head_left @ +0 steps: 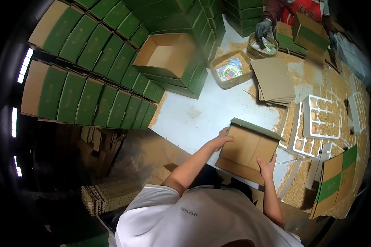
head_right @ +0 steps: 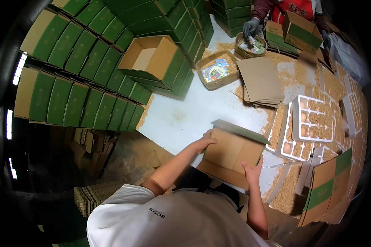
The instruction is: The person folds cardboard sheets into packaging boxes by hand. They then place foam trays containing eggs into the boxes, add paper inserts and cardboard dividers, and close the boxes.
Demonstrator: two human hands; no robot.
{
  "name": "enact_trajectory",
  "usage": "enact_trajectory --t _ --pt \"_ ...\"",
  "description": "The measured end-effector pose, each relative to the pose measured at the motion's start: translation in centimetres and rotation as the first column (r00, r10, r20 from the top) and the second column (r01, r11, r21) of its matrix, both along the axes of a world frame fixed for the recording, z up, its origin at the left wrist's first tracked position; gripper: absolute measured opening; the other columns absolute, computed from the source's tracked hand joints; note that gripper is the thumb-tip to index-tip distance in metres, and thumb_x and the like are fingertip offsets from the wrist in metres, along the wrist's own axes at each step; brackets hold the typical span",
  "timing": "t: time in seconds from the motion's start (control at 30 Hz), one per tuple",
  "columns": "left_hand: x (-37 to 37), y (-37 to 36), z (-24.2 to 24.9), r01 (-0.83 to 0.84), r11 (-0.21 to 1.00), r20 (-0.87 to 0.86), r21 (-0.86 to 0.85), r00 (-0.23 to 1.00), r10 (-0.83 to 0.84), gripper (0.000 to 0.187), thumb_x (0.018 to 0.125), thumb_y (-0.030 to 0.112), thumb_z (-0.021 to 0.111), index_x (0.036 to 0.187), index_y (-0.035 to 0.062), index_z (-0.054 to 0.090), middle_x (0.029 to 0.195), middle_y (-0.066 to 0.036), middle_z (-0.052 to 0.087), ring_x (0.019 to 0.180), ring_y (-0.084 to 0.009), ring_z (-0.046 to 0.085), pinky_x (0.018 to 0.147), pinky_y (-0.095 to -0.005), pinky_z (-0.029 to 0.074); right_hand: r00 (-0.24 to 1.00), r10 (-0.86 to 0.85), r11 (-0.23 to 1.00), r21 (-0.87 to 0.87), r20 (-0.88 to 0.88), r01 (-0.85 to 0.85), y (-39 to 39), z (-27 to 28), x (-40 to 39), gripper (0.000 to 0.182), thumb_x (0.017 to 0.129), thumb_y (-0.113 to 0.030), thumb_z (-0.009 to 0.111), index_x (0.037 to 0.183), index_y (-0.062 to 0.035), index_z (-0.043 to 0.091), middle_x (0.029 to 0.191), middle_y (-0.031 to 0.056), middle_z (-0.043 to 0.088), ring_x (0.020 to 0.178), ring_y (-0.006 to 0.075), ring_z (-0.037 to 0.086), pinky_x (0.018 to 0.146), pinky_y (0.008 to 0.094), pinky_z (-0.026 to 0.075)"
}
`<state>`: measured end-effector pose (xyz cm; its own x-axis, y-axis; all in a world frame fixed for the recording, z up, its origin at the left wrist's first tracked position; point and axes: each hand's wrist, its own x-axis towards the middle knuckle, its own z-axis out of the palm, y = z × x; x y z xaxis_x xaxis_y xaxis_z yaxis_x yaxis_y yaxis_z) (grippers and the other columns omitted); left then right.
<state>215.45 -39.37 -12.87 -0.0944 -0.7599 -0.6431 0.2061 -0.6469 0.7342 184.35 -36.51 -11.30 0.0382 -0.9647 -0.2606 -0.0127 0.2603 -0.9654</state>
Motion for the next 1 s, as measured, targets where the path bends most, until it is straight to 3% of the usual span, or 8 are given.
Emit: enact_trajectory --t 0.13,0.23,0.37,0.53,0.63,0.8,0.9,1.0 --pt "0.7 0.8 -0.8 0.039 0.962 -0.104 -0.269 0.992 -0.069 0.100 0.082 0.028 0.081 0.150 0.0015 0.013 0.140 -0.022 0.041 0.131 -0.0322 0.043 0.110 -0.0427 0.038 0.995 -0.100 0.994 -0.048 -0.007 0.099 2.6 -2.4 0.2 0.091 0.080 -0.015 0.083 0.151 0.0010 0.029 0.138 0.0151 0.050 0.125 0.0256 0.050 0.108 0.0381 0.040" --pt "1.5 0.1 1.2 -0.029 0.996 -0.174 -0.080 0.985 0.015 0.099 0.083 0.023 0.079 0.153 -0.0007 0.012 0.141 -0.024 0.044 0.132 -0.0310 0.045 0.110 -0.0435 0.039 0.976 -0.172 0.985 0.002 0.134 0.173 3.0 -4.5 0.3 0.084 0.090 -0.026 0.077 0.152 0.0008 0.028 0.139 0.0145 0.050 0.126 0.0247 0.049 0.108 0.0368 0.040" --pt "6.8 -1.6 1.5 0.113 0.968 -0.386 -0.223 0.902 -0.195 0.093 0.084 0.015 0.075 0.156 0.0016 0.017 0.147 -0.021 0.043 0.136 -0.0287 0.045 0.110 -0.0438 0.041 0.904 -0.300 0.951 0.165 0.305 0.260 3.6 -2.6 3.8 0.080 0.093 -0.036 0.073 0.153 -0.0047 0.029 0.141 0.0104 0.050 0.125 0.0242 0.051 0.106 0.0376 0.043" --pt "14.4 -1.7 5.2 -0.009 0.963 -0.326 -0.268 0.942 -0.082 0.092 0.080 0.018 0.080 0.151 0.0009 0.024 0.138 -0.020 0.049 0.128 -0.0299 0.051 0.108 -0.0445 0.043 0.813 -0.112 0.994 0.049 0.571 0.102 1.0 4.7 11.8 0.081 0.091 -0.041 0.074 0.153 -0.0132 0.031 0.144 0.0074 0.050 0.129 0.0257 0.052 0.106 0.0414 0.047" --pt "19.2 -2.0 13.3 -0.028 0.944 -0.334 -0.328 0.938 -0.088 0.095 0.078 0.019 0.081 0.150 -0.0001 0.023 0.137 -0.019 0.049 0.128 -0.0293 0.050 0.108 -0.0443 0.042 0.686 0.037 0.988 0.075 0.727 -0.132 -3.8 2.9 11.4 0.086 0.080 -0.047 0.082 0.147 -0.0091 0.043 0.139 0.0090 0.057 0.126 0.0268 0.057 0.104 0.0447 0.051" --pt "25.1 -3.8 29.9 0.065 0.831 0.160 -0.552 0.987 0.029 0.100 0.075 0.028 0.086 0.147 -0.0074 0.028 0.145 -0.026 0.043 0.137 -0.0285 0.041 0.112 -0.0374 0.035 0.586 0.390 0.902 -0.166 0.710 -0.399 -9.7 14.7 21.3 0.072 0.083 -0.052 0.075 0.134 -0.0051 0.055 0.121 0.0089 0.068 0.106 0.0255 0.068 0.088 0.0409 0.059" --pt "29.7 -7.5 36.8 0.182 0.823 0.374 -0.537 0.927 0.039 0.124 0.073 0.072 0.073 0.145 -0.0170 0.025 0.137 -0.032 0.051 0.126 -0.0335 0.054 0.107 -0.0392 0.043 0.721 0.294 0.956 -0.196 0.628 -0.220 -13.1 22.3 28.5 0.066 0.093 -0.057 0.059 0.134 -0.0050 0.055 0.120 0.0119 0.066 0.105 0.0244 0.066 0.090 0.0404 0.056" --pt "36.6 -12.0 40.9 0.142 0.780 0.076 -0.609 0.990 -0.121 0.070 0.093 0.062 0.059 0.127 0.0014 0.056 0.114 -0.016 0.067 0.105 -0.0222 0.064 0.083 -0.0385 0.057 0.621 0.293 0.953 -0.170 0.727 -0.251 -18.7 27.1 34.6 0.061 0.100 -0.050 0.050 0.139 -0.0037 0.053 0.133 0.0160 0.061 0.122 0.0283 0.060 0.102 0.0385 0.050"
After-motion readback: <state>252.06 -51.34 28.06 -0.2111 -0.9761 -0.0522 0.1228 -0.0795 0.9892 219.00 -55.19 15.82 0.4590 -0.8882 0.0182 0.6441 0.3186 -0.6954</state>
